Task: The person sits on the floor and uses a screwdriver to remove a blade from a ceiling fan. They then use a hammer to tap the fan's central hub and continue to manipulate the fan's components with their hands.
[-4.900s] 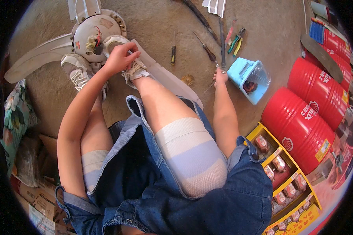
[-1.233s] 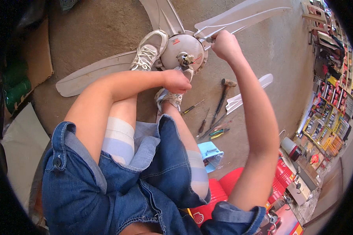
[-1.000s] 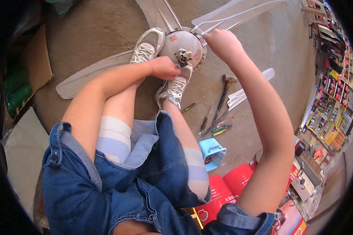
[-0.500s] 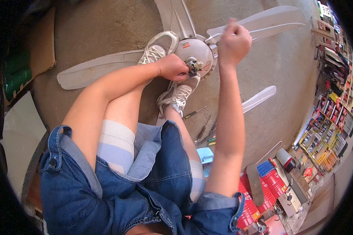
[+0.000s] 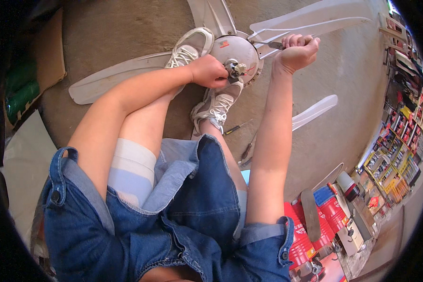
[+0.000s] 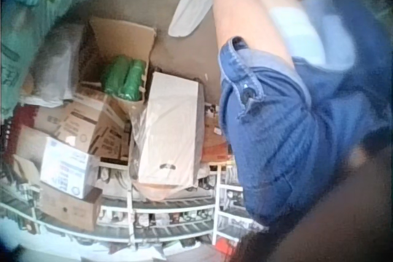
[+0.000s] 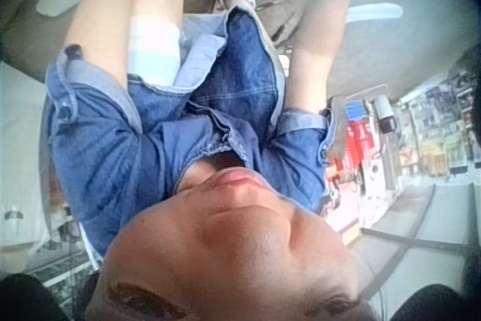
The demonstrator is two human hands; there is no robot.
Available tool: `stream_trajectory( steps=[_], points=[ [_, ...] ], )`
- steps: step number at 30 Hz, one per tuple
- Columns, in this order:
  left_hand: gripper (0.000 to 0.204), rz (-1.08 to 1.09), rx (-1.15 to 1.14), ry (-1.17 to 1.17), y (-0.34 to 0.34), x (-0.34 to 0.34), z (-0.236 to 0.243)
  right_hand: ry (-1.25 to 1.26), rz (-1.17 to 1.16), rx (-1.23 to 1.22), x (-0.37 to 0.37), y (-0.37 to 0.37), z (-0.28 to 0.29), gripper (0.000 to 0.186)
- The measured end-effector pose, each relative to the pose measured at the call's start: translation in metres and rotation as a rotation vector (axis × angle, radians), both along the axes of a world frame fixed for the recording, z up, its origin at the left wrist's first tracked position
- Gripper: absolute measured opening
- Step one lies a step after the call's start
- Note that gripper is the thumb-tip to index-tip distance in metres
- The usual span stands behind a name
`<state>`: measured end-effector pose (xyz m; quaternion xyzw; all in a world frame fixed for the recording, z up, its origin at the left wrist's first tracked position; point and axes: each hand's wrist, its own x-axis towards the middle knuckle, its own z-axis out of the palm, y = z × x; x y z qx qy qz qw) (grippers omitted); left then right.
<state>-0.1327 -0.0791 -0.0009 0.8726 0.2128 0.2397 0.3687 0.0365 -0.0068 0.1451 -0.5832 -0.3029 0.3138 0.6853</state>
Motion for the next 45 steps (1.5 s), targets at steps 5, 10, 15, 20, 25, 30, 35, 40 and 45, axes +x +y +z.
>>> stream_trajectory(
  steps=[5,10,15,20,25,30,35,40,45],
  points=[
    [0.019,-0.001,0.012,0.007,0.001,0.0,-0.002,0.004,0.392,0.013,0.004,-0.001,-0.005,0.037],
    [0.019,0.002,0.001,-0.002,0.002,0.0,0.0,-0.139,0.173,0.038,-0.019,0.002,-0.008,0.034],
    [0.019,0.007,0.003,0.023,0.004,-0.001,-0.003,-0.17,-0.613,0.009,-0.02,0.02,-0.012,0.043],
    [0.019,0.023,-0.029,-0.059,0.001,-0.004,-0.001,-0.064,-0.852,0.083,-0.027,0.009,-0.024,0.051],
    [0.021,0.074,-0.027,-0.099,0.01,-0.006,0.003,-0.071,-0.762,0.172,-0.034,-0.019,-0.028,0.052],
    [0.021,0.166,0.008,-0.065,0.034,-0.004,0.001,-0.039,-0.538,0.256,-0.033,-0.028,-0.034,0.044],
    [0.022,0.272,0.029,-0.053,0.054,0.0,0.007,-0.029,-0.394,0.278,-0.03,-0.028,-0.032,0.039],
    [0.023,0.267,0.037,-0.023,0.054,-0.004,0.011,-0.288,0.068,0.237,-0.029,-0.028,-0.044,0.039],
    [0.016,0.244,0.124,-0.01,0.053,-0.007,0.005,-0.387,0.576,0.036,-0.035,-0.03,-0.044,0.032]
  ],
)
